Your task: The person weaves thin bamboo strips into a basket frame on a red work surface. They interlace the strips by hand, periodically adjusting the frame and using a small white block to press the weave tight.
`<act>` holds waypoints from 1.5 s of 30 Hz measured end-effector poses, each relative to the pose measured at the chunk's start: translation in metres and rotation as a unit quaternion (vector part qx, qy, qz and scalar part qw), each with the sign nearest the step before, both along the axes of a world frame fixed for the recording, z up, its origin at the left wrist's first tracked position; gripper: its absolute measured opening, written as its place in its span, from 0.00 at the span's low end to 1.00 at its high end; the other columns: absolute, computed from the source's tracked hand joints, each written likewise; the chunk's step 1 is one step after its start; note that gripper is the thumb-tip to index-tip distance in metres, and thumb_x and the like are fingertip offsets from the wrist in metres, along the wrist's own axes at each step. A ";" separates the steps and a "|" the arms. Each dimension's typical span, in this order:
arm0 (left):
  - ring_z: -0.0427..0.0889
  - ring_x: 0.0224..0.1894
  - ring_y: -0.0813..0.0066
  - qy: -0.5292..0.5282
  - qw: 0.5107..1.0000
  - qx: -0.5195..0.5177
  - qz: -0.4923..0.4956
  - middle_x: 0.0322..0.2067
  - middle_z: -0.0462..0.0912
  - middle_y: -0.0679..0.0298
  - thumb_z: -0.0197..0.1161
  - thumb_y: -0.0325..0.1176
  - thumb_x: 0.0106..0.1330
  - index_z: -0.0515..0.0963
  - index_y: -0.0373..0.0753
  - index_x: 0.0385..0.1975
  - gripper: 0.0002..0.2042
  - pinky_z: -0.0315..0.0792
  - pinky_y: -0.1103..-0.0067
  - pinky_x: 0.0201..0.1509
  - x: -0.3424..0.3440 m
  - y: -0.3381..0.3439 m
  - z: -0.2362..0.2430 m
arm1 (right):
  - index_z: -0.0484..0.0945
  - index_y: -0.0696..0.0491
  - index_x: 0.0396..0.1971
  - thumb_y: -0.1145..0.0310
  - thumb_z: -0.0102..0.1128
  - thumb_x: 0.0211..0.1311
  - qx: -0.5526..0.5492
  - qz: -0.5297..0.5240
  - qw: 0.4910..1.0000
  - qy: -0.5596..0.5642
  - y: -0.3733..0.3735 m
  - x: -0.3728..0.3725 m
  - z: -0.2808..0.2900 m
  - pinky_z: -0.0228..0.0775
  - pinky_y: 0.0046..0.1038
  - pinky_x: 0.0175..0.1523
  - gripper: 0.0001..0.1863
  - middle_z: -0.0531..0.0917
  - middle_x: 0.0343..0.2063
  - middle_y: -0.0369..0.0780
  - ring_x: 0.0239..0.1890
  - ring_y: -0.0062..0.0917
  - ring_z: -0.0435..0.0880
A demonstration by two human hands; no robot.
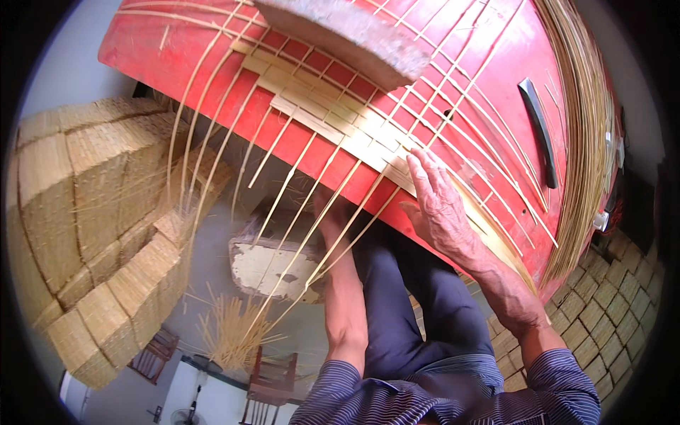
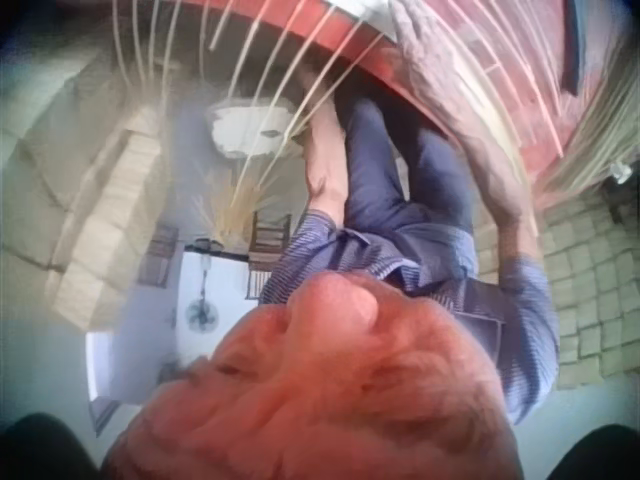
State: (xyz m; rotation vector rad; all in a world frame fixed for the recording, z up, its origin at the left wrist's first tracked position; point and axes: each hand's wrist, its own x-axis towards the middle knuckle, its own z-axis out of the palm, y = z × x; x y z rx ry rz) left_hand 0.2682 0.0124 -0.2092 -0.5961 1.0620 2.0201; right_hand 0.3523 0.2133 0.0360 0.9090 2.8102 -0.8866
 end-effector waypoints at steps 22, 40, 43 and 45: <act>0.49 0.75 0.47 0.086 0.989 0.099 0.072 0.72 0.54 0.44 0.50 0.75 0.61 0.52 0.30 0.71 0.53 0.42 0.53 0.77 -0.091 0.151 0.211 | 0.68 0.69 0.58 0.69 0.49 0.62 0.177 0.026 0.984 0.026 0.016 0.010 -0.048 0.65 0.44 0.65 0.27 0.75 0.55 0.58 0.57 0.48 0.75; 0.77 0.52 0.62 0.170 0.941 -0.231 -0.179 0.50 0.76 0.53 0.48 0.30 0.73 0.70 0.29 0.59 0.18 0.73 0.70 0.61 -0.151 0.212 0.220 | 0.82 0.56 0.24 0.72 0.64 0.46 -0.230 -0.057 0.966 0.101 0.096 -0.003 -0.068 0.79 0.43 0.37 0.04 0.85 0.25 0.47 0.34 0.43 0.87; 0.77 0.47 0.65 0.237 0.894 -0.197 -0.326 0.51 0.77 0.52 0.47 0.26 0.71 0.65 0.29 0.63 0.21 0.73 0.76 0.55 -0.181 0.177 0.228 | 0.83 0.54 0.26 0.71 0.63 0.47 -0.244 -0.078 0.960 0.111 0.096 -0.008 -0.054 0.78 0.43 0.34 0.05 0.85 0.23 0.46 0.31 0.42 0.86; 0.77 0.48 0.66 0.237 0.838 -0.203 -0.447 0.52 0.77 0.52 0.47 0.25 0.72 0.63 0.29 0.65 0.22 0.73 0.76 0.54 -0.195 0.175 0.223 | 0.83 0.54 0.26 0.73 0.63 0.45 -0.240 -0.086 0.962 0.101 0.104 -0.008 -0.065 0.78 0.43 0.34 0.06 0.84 0.24 0.46 0.32 0.42 0.86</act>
